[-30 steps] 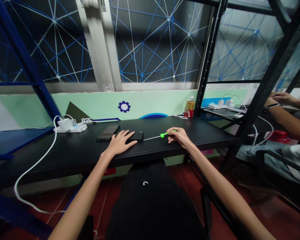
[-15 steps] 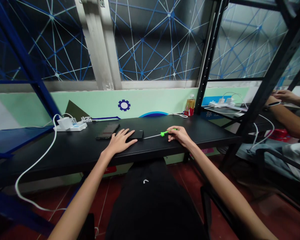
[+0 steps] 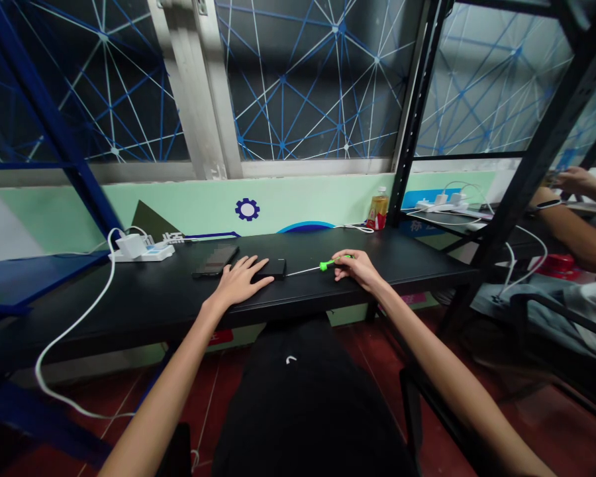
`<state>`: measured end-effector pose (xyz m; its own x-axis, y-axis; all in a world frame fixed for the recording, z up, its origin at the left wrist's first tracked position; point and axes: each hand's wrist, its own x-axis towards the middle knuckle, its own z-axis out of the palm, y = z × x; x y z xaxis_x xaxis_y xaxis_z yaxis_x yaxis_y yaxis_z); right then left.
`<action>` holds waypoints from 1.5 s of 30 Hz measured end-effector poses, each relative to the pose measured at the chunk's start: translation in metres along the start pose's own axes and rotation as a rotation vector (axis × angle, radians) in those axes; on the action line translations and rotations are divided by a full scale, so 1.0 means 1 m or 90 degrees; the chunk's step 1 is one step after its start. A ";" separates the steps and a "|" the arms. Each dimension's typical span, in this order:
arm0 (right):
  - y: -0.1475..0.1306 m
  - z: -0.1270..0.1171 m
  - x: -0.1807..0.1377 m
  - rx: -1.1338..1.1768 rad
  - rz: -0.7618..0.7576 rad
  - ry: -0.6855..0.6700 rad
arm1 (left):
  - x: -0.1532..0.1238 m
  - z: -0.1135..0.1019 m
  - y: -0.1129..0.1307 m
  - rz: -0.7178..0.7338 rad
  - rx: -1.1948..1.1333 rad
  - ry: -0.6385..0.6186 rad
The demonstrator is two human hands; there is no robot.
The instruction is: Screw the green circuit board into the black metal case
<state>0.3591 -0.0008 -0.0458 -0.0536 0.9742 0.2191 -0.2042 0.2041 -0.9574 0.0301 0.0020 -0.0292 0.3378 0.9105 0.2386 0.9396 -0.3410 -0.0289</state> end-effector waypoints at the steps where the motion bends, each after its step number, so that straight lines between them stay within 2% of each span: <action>1: 0.000 -0.001 0.000 0.001 -0.001 -0.001 | 0.000 0.000 0.000 -0.001 0.001 0.001; 6: 0.000 -0.002 0.000 -0.022 0.000 -0.035 | 0.000 -0.002 0.003 -0.005 0.015 0.004; 11: -0.002 -0.003 -0.003 -0.222 -0.037 -0.052 | -0.001 -0.001 0.003 -0.021 0.038 0.011; 13: -0.003 -0.004 -0.005 -0.257 -0.039 -0.048 | -0.002 -0.001 0.002 -0.019 0.043 0.015; 18: -0.004 -0.011 -0.005 -0.164 -0.053 -0.093 | -0.002 -0.001 0.003 -0.024 0.044 0.013; 21: -0.004 -0.011 -0.005 -0.165 -0.057 -0.121 | -0.002 -0.002 0.003 -0.024 0.044 0.008; 25: -0.002 -0.008 -0.004 -0.178 -0.081 -0.085 | -0.002 -0.002 0.003 -0.021 0.038 0.010; 28: -0.002 -0.006 -0.004 -0.127 -0.111 -0.103 | -0.002 -0.002 0.002 -0.024 0.034 0.012; 32: -0.002 -0.005 -0.004 -0.148 -0.074 -0.101 | -0.002 -0.002 0.003 -0.021 0.037 0.017; 36: -0.002 -0.002 -0.004 -0.105 -0.105 -0.077 | -0.003 -0.003 0.004 -0.023 0.043 0.015; 42: -0.004 0.003 -0.007 -0.124 -0.082 -0.031 | -0.003 -0.004 0.003 -0.018 0.034 0.015; 45: -0.004 0.003 -0.007 -0.094 -0.096 -0.048 | -0.003 -0.003 0.003 -0.020 0.031 0.016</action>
<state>0.3572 -0.0091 -0.0433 -0.1082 0.9230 0.3694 -0.0708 0.3634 -0.9289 0.0316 -0.0020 -0.0271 0.3078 0.9139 0.2646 0.9513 -0.3008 -0.0675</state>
